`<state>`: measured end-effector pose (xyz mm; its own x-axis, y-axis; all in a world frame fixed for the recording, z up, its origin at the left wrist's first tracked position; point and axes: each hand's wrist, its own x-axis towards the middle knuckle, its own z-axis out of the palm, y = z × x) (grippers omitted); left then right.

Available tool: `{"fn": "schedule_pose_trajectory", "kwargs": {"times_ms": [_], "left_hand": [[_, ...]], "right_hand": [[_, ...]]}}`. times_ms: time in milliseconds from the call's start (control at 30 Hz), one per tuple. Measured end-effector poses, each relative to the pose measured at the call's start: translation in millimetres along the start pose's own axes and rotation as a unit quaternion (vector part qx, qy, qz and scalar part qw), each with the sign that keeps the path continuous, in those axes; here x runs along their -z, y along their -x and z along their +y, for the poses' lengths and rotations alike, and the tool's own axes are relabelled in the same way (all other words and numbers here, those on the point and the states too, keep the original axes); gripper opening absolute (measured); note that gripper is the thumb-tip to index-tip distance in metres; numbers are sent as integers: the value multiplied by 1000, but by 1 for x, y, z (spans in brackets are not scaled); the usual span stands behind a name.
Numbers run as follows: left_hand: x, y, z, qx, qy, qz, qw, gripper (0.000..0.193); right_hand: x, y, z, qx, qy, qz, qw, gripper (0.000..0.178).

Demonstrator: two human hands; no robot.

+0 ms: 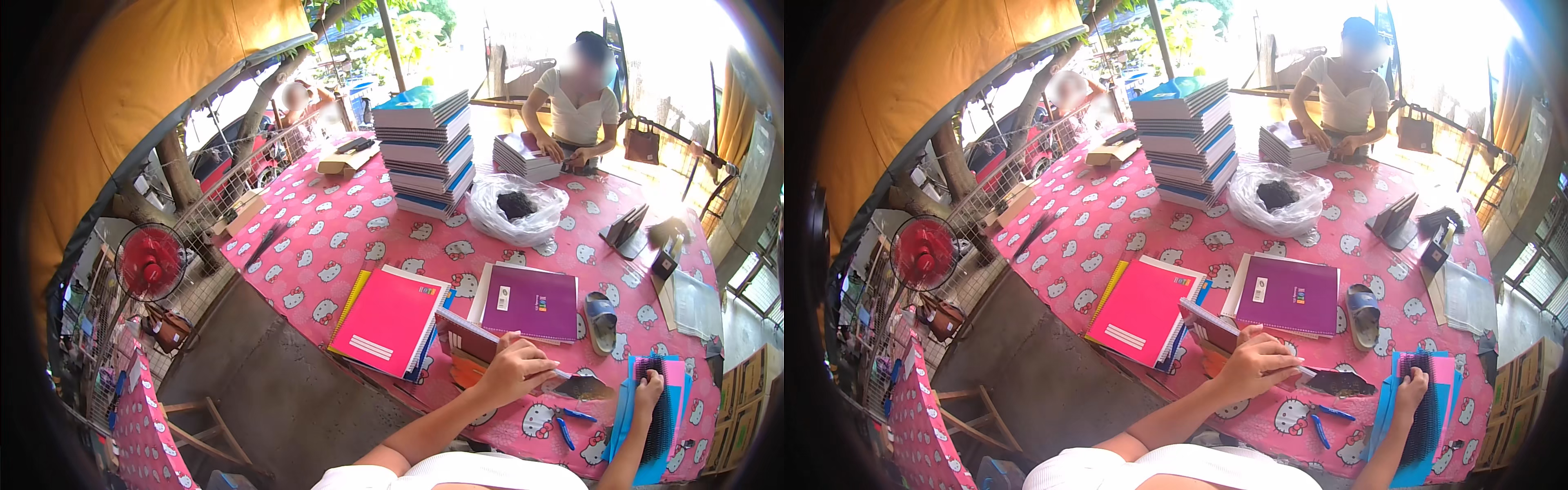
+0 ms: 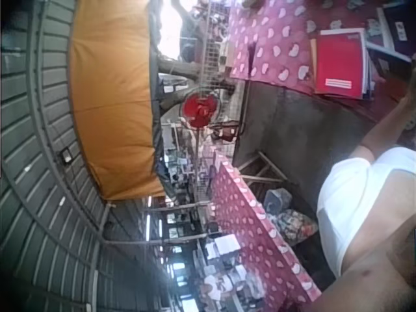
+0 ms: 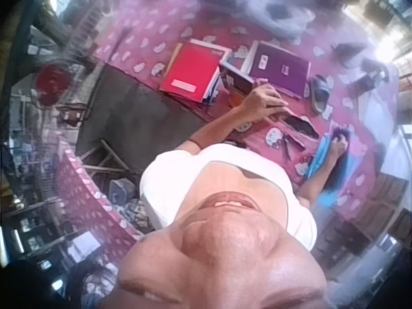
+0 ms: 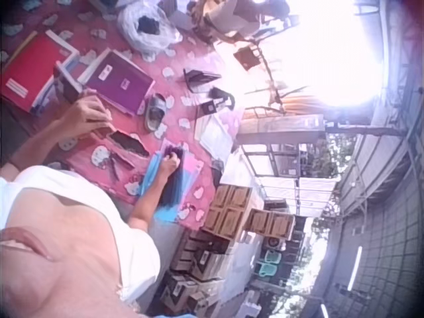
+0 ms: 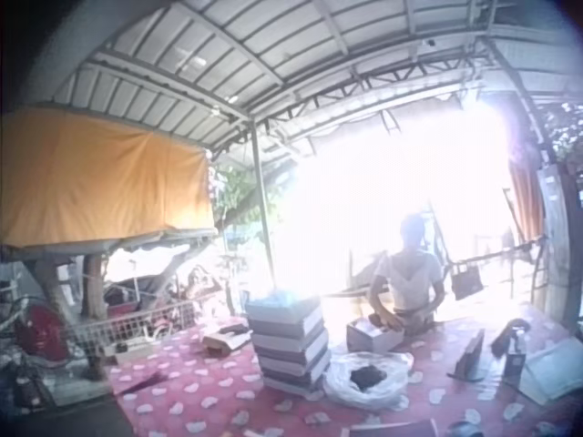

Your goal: The person assembles notebooks by inserting spiral bindings into pre-punched holes in paper and covers, then trimming the excess binding with a tool.

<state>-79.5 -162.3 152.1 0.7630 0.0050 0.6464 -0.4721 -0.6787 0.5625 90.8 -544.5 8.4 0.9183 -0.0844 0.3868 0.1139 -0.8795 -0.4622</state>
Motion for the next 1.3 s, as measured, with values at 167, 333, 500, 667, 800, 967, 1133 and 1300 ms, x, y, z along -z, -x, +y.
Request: {"fn": "schedule_pose_trajectory", "kwargs": {"times_ms": [167,333,500,667,800,967,1133,1300], "left_hand": [[0,3,1,-8,6,24,1000,14],[0,0,5,-12,17,27,999,14],[4,4,2,-5,-5,20,1000,15],[1,0,4,-13,5,24,1000,13],[-4,-3,4,-18,10,21,1000,13],[3,2,6,-6,-3,18,1000,14],[5,2,9,4,-24,9,1000,17],[3,0,12,5,-29,24,999,15]], "right_hand": [[14,11,-33,-59,-14,-32,998,25],[15,20,-27,51,22,-24,998,24],[72,42,-125,68,-70,-237,967,37],[169,68,-210,131,-447,-493,735,59],[172,78,-241,243,-437,-628,597,64],[138,83,-251,181,-424,-449,765,39],[107,83,-254,59,-399,-243,882,18],[88,90,-258,28,-448,-212,868,12]]}}
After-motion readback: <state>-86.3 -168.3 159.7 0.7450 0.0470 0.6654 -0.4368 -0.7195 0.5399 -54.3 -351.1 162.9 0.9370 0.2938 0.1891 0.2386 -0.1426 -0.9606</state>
